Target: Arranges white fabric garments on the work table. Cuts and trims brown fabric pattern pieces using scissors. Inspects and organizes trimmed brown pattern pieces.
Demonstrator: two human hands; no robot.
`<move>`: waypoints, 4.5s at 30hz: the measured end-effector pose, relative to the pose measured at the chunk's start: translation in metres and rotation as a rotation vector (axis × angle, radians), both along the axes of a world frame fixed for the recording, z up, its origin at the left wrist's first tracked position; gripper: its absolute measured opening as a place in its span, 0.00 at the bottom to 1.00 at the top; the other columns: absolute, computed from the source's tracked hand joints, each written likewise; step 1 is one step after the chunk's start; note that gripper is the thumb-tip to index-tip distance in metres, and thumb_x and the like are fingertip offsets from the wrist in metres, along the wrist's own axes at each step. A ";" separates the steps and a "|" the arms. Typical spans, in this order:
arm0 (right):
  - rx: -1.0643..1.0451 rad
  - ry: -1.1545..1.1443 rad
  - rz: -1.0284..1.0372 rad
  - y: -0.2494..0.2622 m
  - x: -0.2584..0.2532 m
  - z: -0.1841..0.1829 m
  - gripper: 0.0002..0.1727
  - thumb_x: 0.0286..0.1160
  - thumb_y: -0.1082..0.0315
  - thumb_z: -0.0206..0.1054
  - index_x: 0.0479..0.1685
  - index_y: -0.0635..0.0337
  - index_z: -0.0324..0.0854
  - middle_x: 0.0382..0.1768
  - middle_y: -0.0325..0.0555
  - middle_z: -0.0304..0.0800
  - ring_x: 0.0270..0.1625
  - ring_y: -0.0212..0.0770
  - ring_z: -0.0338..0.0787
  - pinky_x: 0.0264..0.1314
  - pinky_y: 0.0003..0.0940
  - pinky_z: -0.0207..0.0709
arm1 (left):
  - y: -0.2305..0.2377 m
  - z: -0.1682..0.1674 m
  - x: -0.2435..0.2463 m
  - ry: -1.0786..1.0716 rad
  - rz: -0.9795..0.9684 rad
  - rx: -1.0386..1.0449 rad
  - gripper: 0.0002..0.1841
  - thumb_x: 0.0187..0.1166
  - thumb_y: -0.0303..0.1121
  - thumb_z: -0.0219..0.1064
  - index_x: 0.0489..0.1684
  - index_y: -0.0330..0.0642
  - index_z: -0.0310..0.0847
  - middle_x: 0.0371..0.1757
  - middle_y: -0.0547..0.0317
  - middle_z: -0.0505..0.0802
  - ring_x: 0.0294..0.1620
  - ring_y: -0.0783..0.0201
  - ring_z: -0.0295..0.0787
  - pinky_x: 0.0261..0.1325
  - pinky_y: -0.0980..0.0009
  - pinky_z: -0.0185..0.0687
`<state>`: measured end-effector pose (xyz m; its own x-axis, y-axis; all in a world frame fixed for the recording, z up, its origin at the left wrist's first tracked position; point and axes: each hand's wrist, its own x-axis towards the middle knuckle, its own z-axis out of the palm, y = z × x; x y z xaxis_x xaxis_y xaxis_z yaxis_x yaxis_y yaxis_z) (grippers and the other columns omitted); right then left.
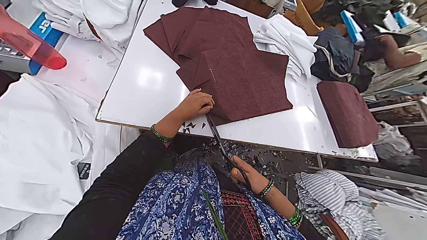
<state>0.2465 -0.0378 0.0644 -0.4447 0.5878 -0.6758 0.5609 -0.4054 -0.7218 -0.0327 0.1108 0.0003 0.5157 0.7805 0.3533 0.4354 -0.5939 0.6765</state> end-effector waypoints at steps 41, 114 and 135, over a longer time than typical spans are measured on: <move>-0.085 0.012 -0.017 0.007 0.003 -0.001 0.44 0.52 0.21 0.69 0.47 0.53 0.66 0.21 0.24 0.69 0.20 0.20 0.71 0.28 0.17 0.68 | -0.005 0.006 0.001 0.015 0.032 -0.018 0.14 0.83 0.30 0.58 0.40 0.33 0.91 0.59 0.47 0.95 0.76 0.47 0.83 0.89 0.38 0.50; -0.159 -0.116 0.012 0.127 0.335 0.041 0.57 0.38 0.08 0.62 0.50 0.54 0.70 0.27 0.26 0.75 0.25 0.19 0.75 0.30 0.18 0.71 | 0.125 0.027 0.323 0.426 0.204 -0.295 0.30 0.93 0.44 0.51 0.90 0.37 0.60 0.95 0.42 0.55 0.95 0.37 0.48 0.89 0.41 0.51; -0.090 -0.073 -0.377 0.148 0.280 0.027 0.33 0.63 0.36 0.74 0.43 0.53 0.65 0.15 0.24 0.68 0.15 0.21 0.71 0.22 0.17 0.69 | 0.128 0.038 0.325 0.447 0.195 -0.474 0.39 0.90 0.54 0.54 0.96 0.42 0.46 0.98 0.45 0.40 0.90 0.39 0.61 0.81 0.44 0.65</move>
